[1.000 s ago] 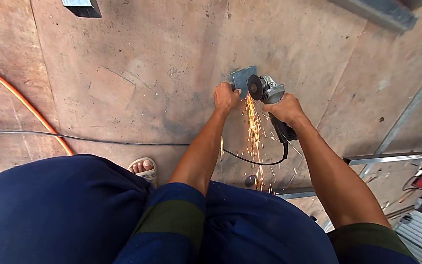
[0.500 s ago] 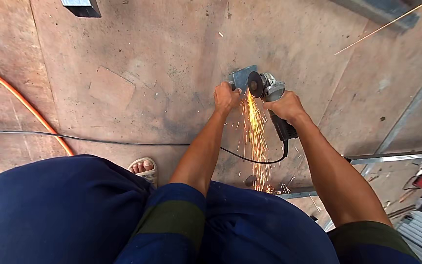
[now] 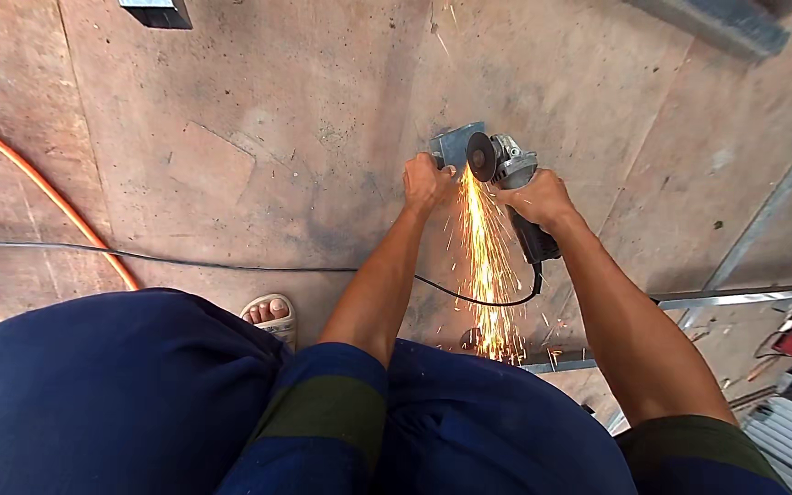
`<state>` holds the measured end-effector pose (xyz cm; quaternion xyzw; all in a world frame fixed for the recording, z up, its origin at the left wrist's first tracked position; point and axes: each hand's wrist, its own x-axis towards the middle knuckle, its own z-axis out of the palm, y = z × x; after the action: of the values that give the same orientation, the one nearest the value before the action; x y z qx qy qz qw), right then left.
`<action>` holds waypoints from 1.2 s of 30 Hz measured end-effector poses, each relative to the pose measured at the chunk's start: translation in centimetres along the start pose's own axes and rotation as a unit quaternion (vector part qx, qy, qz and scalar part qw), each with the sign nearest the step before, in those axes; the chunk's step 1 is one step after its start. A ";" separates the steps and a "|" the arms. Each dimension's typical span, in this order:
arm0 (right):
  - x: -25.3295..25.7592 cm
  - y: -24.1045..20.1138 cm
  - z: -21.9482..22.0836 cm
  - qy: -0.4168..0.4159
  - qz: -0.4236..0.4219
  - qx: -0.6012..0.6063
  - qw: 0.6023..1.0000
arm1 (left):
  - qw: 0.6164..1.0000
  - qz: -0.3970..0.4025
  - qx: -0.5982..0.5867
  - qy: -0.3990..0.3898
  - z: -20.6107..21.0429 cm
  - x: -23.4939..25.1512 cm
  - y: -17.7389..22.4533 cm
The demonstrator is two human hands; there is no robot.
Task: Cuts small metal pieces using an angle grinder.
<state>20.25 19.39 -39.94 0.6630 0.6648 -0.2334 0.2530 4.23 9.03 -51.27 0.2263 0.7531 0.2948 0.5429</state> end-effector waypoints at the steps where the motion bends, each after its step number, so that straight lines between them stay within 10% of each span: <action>1: 0.0 0.0 0.0 0.001 -0.004 -0.001 1.000 | 1.000 0.000 0.001 -0.001 0.0 0.0 0.0; 36: 0.1 -0.8 -0.5 0.002 -0.004 -0.017 1.000 | 1.000 0.014 0.001 -0.002 -0.1 0.0 -0.1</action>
<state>19.43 19.74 -39.63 0.6563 0.6720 -0.2219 0.2616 4.09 8.93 -51.30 0.2378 0.7488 0.3013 0.5403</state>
